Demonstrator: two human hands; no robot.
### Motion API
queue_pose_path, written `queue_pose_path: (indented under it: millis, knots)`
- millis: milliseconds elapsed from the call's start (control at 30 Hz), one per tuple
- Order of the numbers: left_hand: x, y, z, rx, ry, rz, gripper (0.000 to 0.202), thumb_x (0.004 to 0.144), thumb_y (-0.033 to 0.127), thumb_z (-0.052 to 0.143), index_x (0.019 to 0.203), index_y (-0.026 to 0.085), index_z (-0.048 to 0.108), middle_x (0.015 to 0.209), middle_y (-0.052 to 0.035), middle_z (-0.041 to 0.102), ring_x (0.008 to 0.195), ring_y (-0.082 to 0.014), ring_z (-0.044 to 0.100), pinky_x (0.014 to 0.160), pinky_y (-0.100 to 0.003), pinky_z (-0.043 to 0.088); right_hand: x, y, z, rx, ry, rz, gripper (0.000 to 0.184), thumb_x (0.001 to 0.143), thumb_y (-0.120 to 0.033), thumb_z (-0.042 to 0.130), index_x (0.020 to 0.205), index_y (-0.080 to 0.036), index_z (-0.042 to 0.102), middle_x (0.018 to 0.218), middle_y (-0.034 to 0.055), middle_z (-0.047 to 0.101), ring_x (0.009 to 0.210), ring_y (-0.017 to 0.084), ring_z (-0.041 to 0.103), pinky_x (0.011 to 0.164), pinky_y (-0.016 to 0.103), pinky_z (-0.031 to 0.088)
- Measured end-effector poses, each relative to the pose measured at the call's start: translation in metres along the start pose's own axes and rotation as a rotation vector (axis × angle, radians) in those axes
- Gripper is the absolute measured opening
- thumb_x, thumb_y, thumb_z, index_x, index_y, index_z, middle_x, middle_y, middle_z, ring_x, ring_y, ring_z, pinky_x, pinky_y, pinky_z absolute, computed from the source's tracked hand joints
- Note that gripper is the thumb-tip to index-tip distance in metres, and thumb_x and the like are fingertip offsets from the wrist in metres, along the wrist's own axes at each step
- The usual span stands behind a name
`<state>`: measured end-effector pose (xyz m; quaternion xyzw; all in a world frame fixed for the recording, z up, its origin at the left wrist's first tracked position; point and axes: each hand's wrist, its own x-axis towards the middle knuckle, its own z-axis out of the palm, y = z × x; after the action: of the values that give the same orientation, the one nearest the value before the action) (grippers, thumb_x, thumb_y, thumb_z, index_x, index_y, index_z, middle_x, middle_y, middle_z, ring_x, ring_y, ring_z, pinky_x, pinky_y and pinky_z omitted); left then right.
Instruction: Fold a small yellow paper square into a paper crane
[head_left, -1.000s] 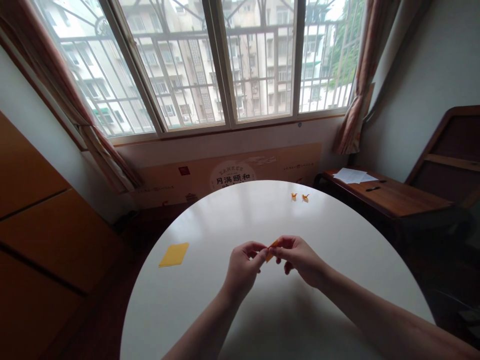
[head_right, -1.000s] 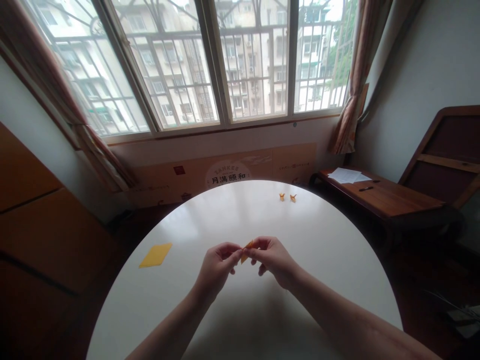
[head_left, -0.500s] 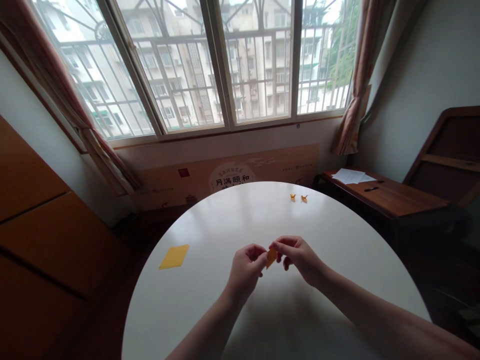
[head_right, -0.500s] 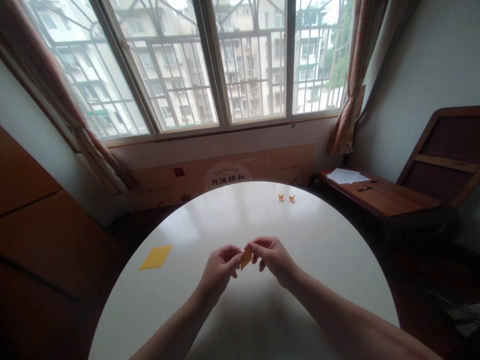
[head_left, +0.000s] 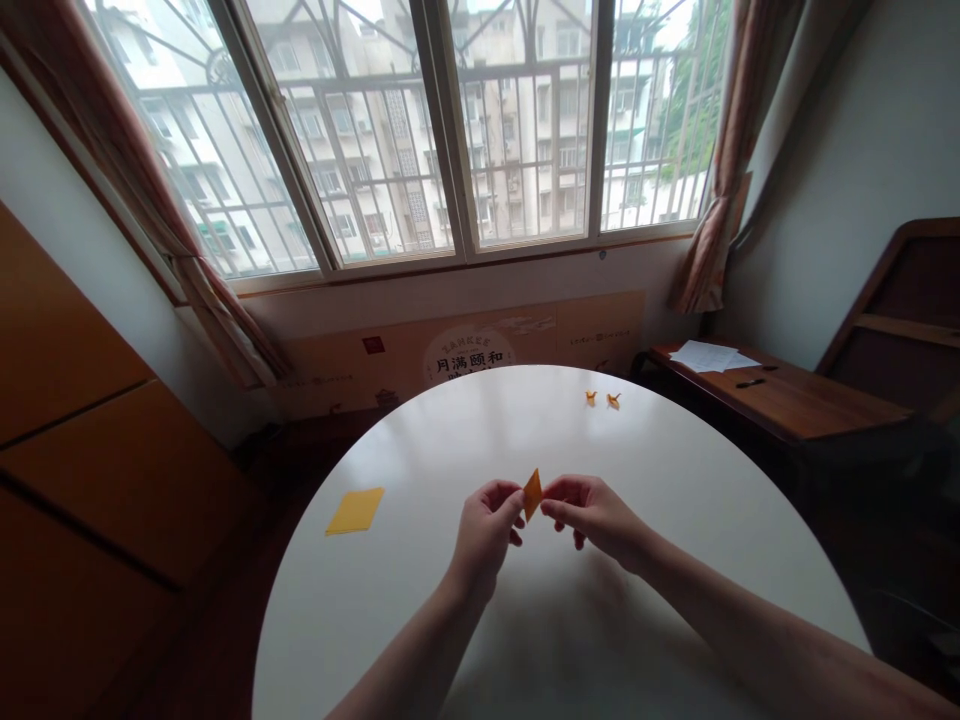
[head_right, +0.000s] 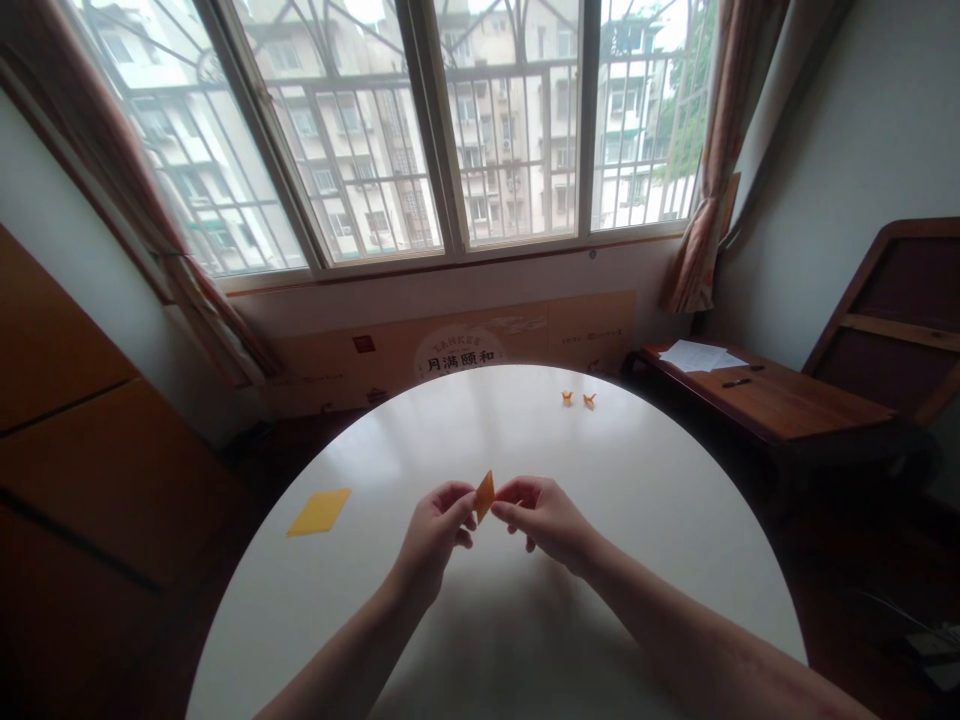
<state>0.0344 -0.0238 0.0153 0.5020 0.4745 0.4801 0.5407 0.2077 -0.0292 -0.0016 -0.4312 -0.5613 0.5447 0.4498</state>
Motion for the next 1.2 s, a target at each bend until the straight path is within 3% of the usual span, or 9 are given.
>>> queue_pose_path:
  millis: [367, 567, 767, 1200]
  knots:
    - [0.0003, -0.0059, 0.0016, 0.108, -0.121, 0.023, 0.016, 0.068, 0.029, 0.067, 0.075, 0.014, 0.065, 0.067, -0.0015, 0.062, 0.057, -0.0125, 0.055, 0.043, -0.02, 0.042, 0.0001, 0.0006, 0.0016, 0.04, 0.08, -0.035, 0.03, 0.079, -0.045, 0.069, 0.084, -0.015, 0.067, 0.068, 0.0016, 0.063, 0.059, 0.014, 0.058, 0.04, 0.02, 0.041]
    - [0.0006, -0.0066, 0.0014, 0.131, -0.202, 0.066, 0.025, 0.071, 0.034, 0.071, 0.086, 0.013, 0.07, 0.067, -0.0017, 0.063, 0.06, -0.0139, 0.056, 0.045, -0.021, 0.045, -0.0001, 0.0017, 0.0015, -0.094, 0.063, -0.088, 0.021, 0.08, -0.037, 0.065, 0.076, -0.016, 0.062, 0.059, -0.0024, 0.056, 0.05, 0.011, 0.051, 0.037, 0.019, 0.037]
    - [-0.0008, -0.0021, 0.0012, 0.096, -0.135, 0.041, 0.03, 0.069, 0.042, 0.077, 0.068, 0.012, 0.07, 0.053, 0.0005, 0.056, 0.05, -0.0101, 0.048, 0.045, -0.021, 0.04, -0.001, 0.0055, 0.0008, -0.134, 0.012, -0.166, 0.02, 0.085, -0.036, 0.063, 0.078, -0.018, 0.062, 0.064, -0.0014, 0.057, 0.052, 0.011, 0.051, 0.038, 0.019, 0.039]
    - [-0.0021, 0.0019, -0.0003, 0.056, -0.129, -0.036, 0.03, 0.064, 0.041, 0.083, 0.067, 0.012, 0.075, 0.055, -0.0019, 0.059, 0.054, -0.0111, 0.05, 0.048, -0.021, 0.039, -0.0016, 0.0042, -0.0047, -0.23, -0.058, -0.171, 0.018, 0.085, -0.033, 0.059, 0.076, -0.018, 0.056, 0.066, -0.0016, 0.055, 0.053, 0.011, 0.051, 0.04, 0.02, 0.039]
